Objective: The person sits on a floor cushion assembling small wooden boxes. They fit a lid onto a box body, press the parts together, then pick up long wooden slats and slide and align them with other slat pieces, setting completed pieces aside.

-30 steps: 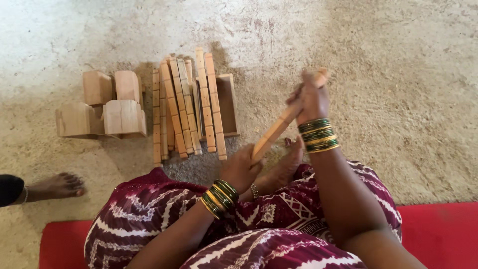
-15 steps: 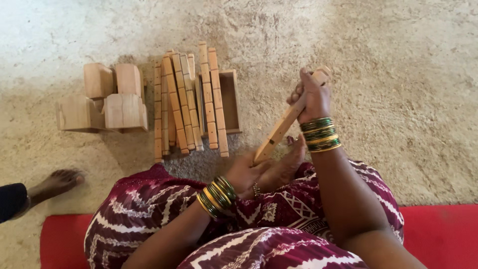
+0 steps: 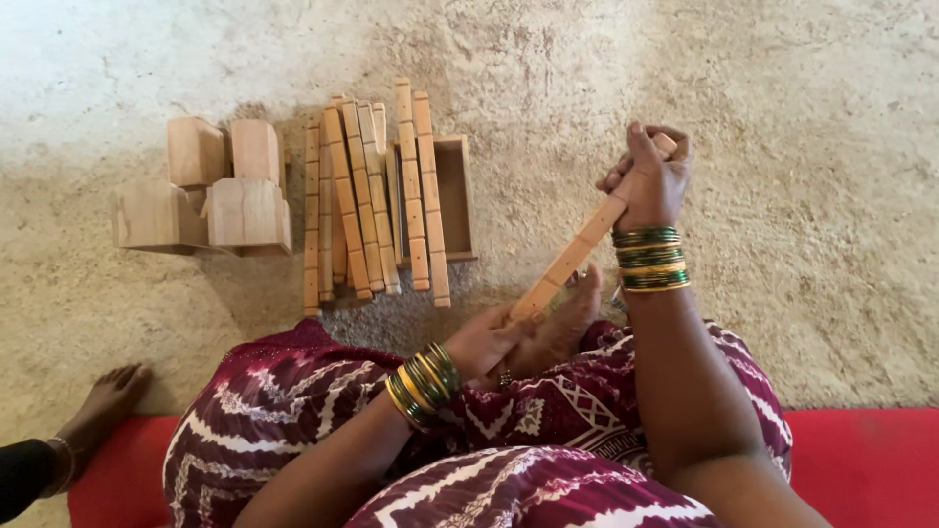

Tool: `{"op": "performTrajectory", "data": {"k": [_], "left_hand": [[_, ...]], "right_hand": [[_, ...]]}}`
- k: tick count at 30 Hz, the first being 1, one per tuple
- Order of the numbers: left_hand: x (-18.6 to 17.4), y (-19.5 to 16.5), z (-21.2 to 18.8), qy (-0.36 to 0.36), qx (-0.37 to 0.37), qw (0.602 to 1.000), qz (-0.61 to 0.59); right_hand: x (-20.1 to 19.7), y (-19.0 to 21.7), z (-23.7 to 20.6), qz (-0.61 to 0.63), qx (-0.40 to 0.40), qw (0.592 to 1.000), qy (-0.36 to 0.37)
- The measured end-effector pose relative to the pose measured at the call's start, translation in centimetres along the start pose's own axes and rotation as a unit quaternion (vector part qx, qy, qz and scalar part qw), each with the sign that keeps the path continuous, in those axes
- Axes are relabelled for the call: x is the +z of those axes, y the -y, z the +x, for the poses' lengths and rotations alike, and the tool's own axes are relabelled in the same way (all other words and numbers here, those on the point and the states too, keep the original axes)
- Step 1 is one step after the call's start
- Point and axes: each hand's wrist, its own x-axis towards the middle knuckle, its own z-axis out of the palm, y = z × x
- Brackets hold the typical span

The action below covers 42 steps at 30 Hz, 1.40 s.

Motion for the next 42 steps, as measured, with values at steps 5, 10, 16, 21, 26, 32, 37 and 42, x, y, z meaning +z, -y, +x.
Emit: {"op": "performTrajectory", "data": {"k": [5,10,16,21,26,32,37,42], "left_hand": [[-0.2,-0.6,-0.1,0.276,0.044,0.929,-0.242],[1.8,-1.1,0.1,-0.136,-0.019,0.99,0.021],[-0.4,-0.1,-0.8,0.325,0.042,0.888,-0.322],[1.5,0.3,0.5,-0.089,0.06,0.99,0.094],[0.1,0.3,-0.1,0.169,0.026,0.97,-0.17],[1.0,0.6,1.2,-0.002,0.058,0.997,0.043],[0.8,0.0,0.5,-0.06,0.011,0.993,0.1],[1.0,-1.1,-1.2,0.142,-0.046,0.982,-0.116]], "right_hand": [[-1.3,1.0,0.9,0.263,0.133,0.928,0.226],[-0.7,-0.2,0.4,-0.044,-0.046,0.998,-0.022],[-1.2,0.9,1.0,0.158,0.106,0.972,0.135],[-1.6,-0.4,1.6,0.016,0.031,0.999,0.001],[-1.7,-1.7,1.7,0.077,0.169,0.978,0.095],[-1.7,-1.0,1.5,0.039,0.093,0.991,0.09],[-1.2,-1.1,1.0,0.063,0.118,0.988,0.08],[-1.1,-0.7,0.7,0.181,0.141,0.947,0.225]]}}
